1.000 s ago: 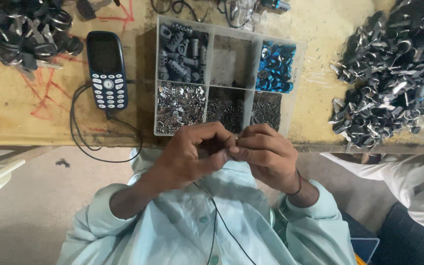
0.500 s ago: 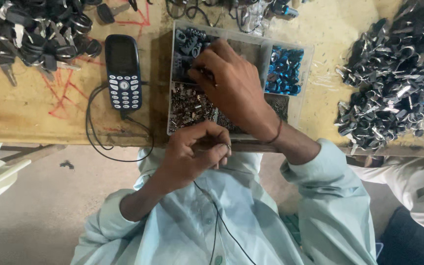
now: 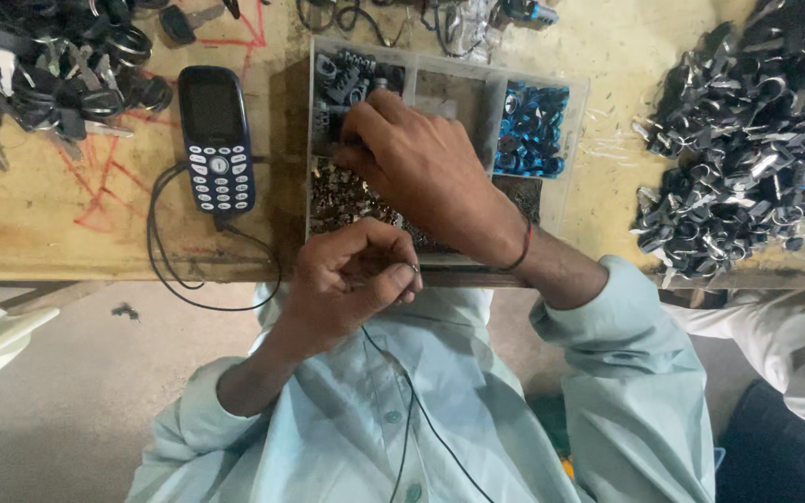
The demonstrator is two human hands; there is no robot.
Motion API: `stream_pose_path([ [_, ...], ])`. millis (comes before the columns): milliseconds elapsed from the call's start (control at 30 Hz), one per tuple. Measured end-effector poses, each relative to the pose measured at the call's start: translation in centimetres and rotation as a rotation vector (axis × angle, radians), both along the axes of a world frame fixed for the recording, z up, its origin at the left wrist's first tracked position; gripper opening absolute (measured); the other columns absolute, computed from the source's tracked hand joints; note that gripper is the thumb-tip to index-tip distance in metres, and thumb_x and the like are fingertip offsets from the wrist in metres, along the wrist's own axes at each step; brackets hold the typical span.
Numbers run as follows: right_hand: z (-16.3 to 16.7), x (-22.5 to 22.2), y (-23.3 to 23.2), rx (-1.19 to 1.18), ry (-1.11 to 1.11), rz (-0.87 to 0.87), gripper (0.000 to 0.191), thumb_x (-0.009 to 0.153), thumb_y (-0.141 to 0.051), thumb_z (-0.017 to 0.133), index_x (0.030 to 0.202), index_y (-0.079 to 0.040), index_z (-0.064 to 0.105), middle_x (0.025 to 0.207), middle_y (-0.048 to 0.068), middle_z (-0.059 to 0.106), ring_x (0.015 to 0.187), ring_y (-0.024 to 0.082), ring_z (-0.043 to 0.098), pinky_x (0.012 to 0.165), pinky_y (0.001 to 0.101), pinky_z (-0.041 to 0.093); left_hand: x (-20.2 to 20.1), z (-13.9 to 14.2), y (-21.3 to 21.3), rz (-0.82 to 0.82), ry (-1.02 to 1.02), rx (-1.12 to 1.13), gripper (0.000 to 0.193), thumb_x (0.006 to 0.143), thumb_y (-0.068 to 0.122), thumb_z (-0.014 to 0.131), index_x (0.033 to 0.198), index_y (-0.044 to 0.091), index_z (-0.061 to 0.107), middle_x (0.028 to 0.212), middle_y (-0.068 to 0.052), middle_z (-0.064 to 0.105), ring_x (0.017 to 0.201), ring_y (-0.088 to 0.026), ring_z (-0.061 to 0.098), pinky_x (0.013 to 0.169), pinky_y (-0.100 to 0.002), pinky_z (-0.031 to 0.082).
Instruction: The person sits at a workbench assembling small lock components. They pick metal lock parts and blue plastic caps from piles, fit the pieces together by hand, and place the assembled parts into compartments of a plastic organizer box. They briefly press buttons on a mobile phone on the bench.
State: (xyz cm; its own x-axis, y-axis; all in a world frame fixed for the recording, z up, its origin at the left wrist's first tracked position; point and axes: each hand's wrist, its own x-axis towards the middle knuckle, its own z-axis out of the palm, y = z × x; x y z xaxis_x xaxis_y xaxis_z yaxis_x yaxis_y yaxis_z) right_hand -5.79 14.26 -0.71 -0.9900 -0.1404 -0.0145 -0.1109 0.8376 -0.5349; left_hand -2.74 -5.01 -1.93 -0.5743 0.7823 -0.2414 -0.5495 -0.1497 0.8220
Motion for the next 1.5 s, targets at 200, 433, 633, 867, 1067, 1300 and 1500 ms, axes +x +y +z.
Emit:
stream_pose_path([
  [200, 6.9, 5.1, 2.0, -0.263, 0.008, -0.028, 0.021, 0.101, 0.0, 0.072, 0.12, -0.007, 0.066, 0.118, 0.012, 0.064, 0.108, 0.033, 0.069, 0.088, 0.0394, 0.057, 0.2, 0.1, -0.5, 0.068, -0.019, 0.004, 0.011, 0.099, 0.002, 0.064, 0.109, 0.0, 0.063, 0.095, -0.006, 0.072, 0.085, -0.008, 0.068, 0.08, -0.025, 0.059],
  [433, 3.2, 11.9, 2.4, -0.719, -0.017, -0.221, 0.034, 0.088, 0.004, 0.08, 0.118, -0.009, 0.069, 0.114, 0.01, 0.067, 0.103, 0.023, 0.067, 0.088, 0.0333, 0.054, -0.1, 0.2, 1.2, -0.098, -0.155, 0.133, 0.008, 0.093, 0.003, 0.069, 0.099, -0.001, 0.066, 0.095, -0.005, 0.068, 0.083, -0.008, 0.066, 0.075, -0.025, 0.057],
  [633, 3.3, 12.8, 2.1, -0.31, 0.095, -0.186, 0.042, 0.083, 0.01, 0.075, 0.12, -0.011, 0.072, 0.12, 0.009, 0.071, 0.109, 0.026, 0.073, 0.091, 0.0325, 0.06, 0.7, 1.0, 1.9, 0.001, -0.135, -0.138, 0.013, 0.089, 0.007, 0.076, 0.096, -0.002, 0.068, 0.082, -0.003, 0.069, 0.071, -0.006, 0.065, 0.064, -0.022, 0.056],
  [867, 3.6, 12.5, 1.9, -0.354, 0.12, -0.183, 0.042, 0.086, 0.011, 0.073, 0.123, -0.008, 0.066, 0.122, 0.011, 0.07, 0.113, 0.027, 0.071, 0.094, 0.0347, 0.059, 1.1, 1.4, 1.9, 0.017, -0.073, -0.167, 0.016, 0.088, 0.01, 0.078, 0.094, -0.001, 0.068, 0.082, -0.001, 0.068, 0.07, -0.004, 0.064, 0.062, -0.022, 0.056],
  [1067, 3.3, 12.7, 2.0, -0.33, 0.181, -0.146, 0.039, 0.087, 0.013, 0.071, 0.12, -0.008, 0.069, 0.123, 0.011, 0.069, 0.112, 0.027, 0.072, 0.093, 0.0342, 0.061, 0.8, 1.7, 1.4, 0.01, 0.006, -0.192, 0.016, 0.09, 0.012, 0.078, 0.094, 0.0, 0.07, 0.085, 0.0, 0.069, 0.075, -0.002, 0.062, 0.065, -0.019, 0.053],
  [1300, 3.1, 13.0, 2.1, -0.301, 0.225, -0.112, 0.043, 0.085, 0.015, 0.071, 0.122, -0.008, 0.071, 0.125, 0.014, 0.065, 0.111, 0.026, 0.072, 0.094, 0.0352, 0.062, 0.6, 2.0, 1.4, -0.024, -0.074, -0.208, 0.016, 0.088, 0.014, 0.078, 0.092, 0.001, 0.069, 0.079, 0.001, 0.068, 0.068, -0.002, 0.062, 0.059, -0.02, 0.052],
  [1500, 3.4, 13.5, 2.4, -0.224, 0.321, -0.031, 0.044, 0.081, 0.006, 0.081, 0.122, -0.01, 0.073, 0.121, 0.011, 0.065, 0.102, 0.024, 0.072, 0.086, 0.0349, 0.059, 0.8, 2.1, 1.2, -0.027, -0.027, -0.283, 0.017, 0.087, 0.013, 0.079, 0.091, -0.001, 0.069, 0.077, 0.0, 0.068, 0.064, -0.003, 0.059, 0.055, -0.021, 0.049],
])
